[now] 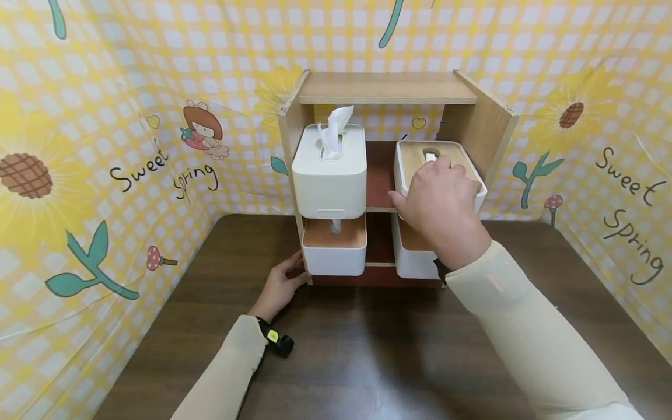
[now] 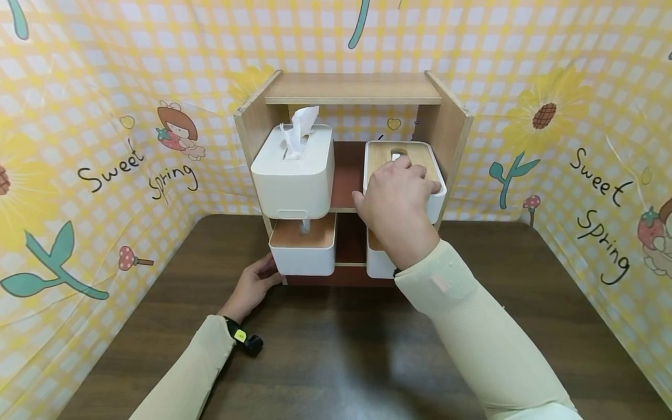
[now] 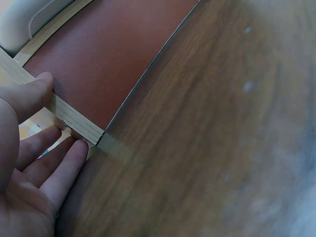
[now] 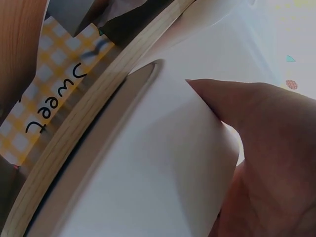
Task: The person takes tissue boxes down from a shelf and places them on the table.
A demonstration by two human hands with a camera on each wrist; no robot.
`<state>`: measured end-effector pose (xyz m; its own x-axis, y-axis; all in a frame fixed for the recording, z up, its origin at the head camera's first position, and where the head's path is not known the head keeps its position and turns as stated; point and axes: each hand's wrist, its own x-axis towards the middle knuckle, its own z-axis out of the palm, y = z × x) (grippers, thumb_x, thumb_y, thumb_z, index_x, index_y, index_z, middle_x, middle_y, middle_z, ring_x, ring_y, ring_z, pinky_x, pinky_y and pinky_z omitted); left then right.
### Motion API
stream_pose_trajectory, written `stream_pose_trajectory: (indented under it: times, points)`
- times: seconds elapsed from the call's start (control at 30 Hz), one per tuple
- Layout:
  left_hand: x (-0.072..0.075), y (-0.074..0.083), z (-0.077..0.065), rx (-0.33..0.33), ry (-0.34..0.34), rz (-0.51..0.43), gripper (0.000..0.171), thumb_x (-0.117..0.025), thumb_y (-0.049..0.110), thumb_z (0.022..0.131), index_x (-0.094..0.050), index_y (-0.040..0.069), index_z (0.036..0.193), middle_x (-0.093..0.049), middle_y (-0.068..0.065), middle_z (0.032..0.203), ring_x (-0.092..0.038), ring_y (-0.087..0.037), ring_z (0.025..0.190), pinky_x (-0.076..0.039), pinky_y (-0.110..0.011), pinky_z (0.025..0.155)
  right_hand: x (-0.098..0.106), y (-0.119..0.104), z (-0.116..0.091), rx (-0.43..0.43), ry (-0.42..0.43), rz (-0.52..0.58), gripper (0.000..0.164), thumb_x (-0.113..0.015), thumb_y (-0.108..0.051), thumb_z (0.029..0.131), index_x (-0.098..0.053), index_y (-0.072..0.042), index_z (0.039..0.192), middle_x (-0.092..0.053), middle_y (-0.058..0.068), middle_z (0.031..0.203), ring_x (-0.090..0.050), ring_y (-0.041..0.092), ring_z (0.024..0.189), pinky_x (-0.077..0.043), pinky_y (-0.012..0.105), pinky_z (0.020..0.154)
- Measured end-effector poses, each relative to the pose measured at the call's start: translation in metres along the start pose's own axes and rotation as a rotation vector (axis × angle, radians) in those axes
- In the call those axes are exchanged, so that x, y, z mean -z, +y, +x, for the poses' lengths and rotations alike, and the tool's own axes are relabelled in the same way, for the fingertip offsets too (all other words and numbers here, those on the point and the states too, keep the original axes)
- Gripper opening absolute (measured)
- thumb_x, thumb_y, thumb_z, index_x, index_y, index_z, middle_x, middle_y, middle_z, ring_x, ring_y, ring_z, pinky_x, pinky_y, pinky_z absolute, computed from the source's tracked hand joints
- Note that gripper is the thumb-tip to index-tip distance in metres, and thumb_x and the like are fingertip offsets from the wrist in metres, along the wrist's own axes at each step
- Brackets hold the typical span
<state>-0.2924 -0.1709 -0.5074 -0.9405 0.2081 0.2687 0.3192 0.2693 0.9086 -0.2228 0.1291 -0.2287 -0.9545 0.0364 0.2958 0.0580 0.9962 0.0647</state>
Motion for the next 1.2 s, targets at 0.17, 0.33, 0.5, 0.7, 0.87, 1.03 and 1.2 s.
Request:
stream_pose_trajectory:
  times: [0.17, 0.33, 0.5, 0.7, 0.87, 1.03, 1.2]
  points:
    - [0.000, 0.000, -0.001, -0.005, 0.004, 0.008, 0.058, -0.071, 0.011, 0.090, -0.049, 0.011, 0.144, -0.063, -0.012, 0.125, -0.057, -0.025, 0.115, -0.050, -0.030, 0.085, 0.001, 0.000, 0.003, -0.005, -0.035, -0.015, 0.078, -0.055, -0.064, 0.086, -0.059, 0.012, 0.105, -0.056, 0.029, 0.094, -0.057, 0.046, 0.083, -0.046, 0.059, 0.061]
    - [0.001, 0.001, -0.001, -0.014, 0.015, 0.015, 0.058, -0.072, 0.011, 0.090, -0.050, 0.012, 0.143, -0.064, -0.012, 0.124, -0.058, -0.025, 0.114, -0.050, -0.033, 0.085, 0.004, 0.000, 0.009, -0.014, -0.100, -0.015, 0.078, -0.055, -0.065, 0.085, -0.060, 0.009, 0.107, -0.062, 0.027, 0.104, -0.059, 0.048, 0.090, -0.045, 0.064, 0.065]
    - [0.001, 0.001, 0.000, -0.009, 0.017, 0.011, 0.058, -0.072, 0.012, 0.090, -0.051, 0.013, 0.143, -0.064, -0.011, 0.123, -0.058, -0.024, 0.113, -0.050, -0.033, 0.084, 0.006, -0.001, 0.013, -0.034, -0.133, -0.003, 0.078, -0.055, -0.060, 0.085, -0.054, 0.012, 0.116, -0.060, 0.029, 0.110, -0.057, 0.049, 0.095, -0.044, 0.065, 0.067]
    - [0.000, 0.002, -0.001, 0.001, 0.006, 0.009, 0.057, -0.071, 0.013, 0.091, -0.050, 0.014, 0.144, -0.064, -0.009, 0.124, -0.058, -0.022, 0.113, -0.050, -0.033, 0.086, 0.003, 0.003, 0.012, -0.039, -0.093, 0.035, 0.073, -0.056, -0.055, 0.083, -0.055, 0.012, 0.113, -0.059, 0.029, 0.106, -0.056, 0.049, 0.094, -0.043, 0.066, 0.071]
    - [0.000, 0.003, 0.000, 0.012, 0.004, 0.012, 0.057, -0.071, 0.013, 0.091, -0.050, 0.015, 0.144, -0.064, -0.008, 0.123, -0.059, -0.022, 0.113, -0.050, -0.035, 0.086, 0.000, 0.007, 0.010, -0.032, -0.062, 0.063, 0.072, -0.057, -0.054, 0.082, -0.056, 0.012, 0.110, -0.059, 0.030, 0.103, -0.056, 0.048, 0.095, -0.043, 0.064, 0.073]
    - [0.000, 0.002, 0.000, 0.010, -0.006, 0.012, 0.058, -0.071, 0.014, 0.091, -0.048, 0.015, 0.145, -0.065, -0.008, 0.123, -0.059, -0.022, 0.112, -0.049, -0.037, 0.087, 0.000, 0.010, 0.009, -0.029, -0.058, 0.081, 0.073, -0.059, -0.055, 0.082, -0.054, 0.012, 0.111, -0.058, 0.030, 0.103, -0.056, 0.048, 0.097, -0.040, 0.066, 0.080]
    - [0.001, 0.002, 0.001, 0.018, -0.014, 0.021, 0.057, -0.070, 0.015, 0.091, -0.049, 0.017, 0.145, -0.064, -0.007, 0.123, -0.058, -0.021, 0.113, -0.048, -0.039, 0.089, 0.001, 0.013, 0.005, 0.006, -0.045, 0.098, 0.071, -0.060, -0.053, 0.083, -0.054, 0.012, 0.111, -0.057, 0.029, 0.103, -0.055, 0.049, 0.095, -0.039, 0.069, 0.083]
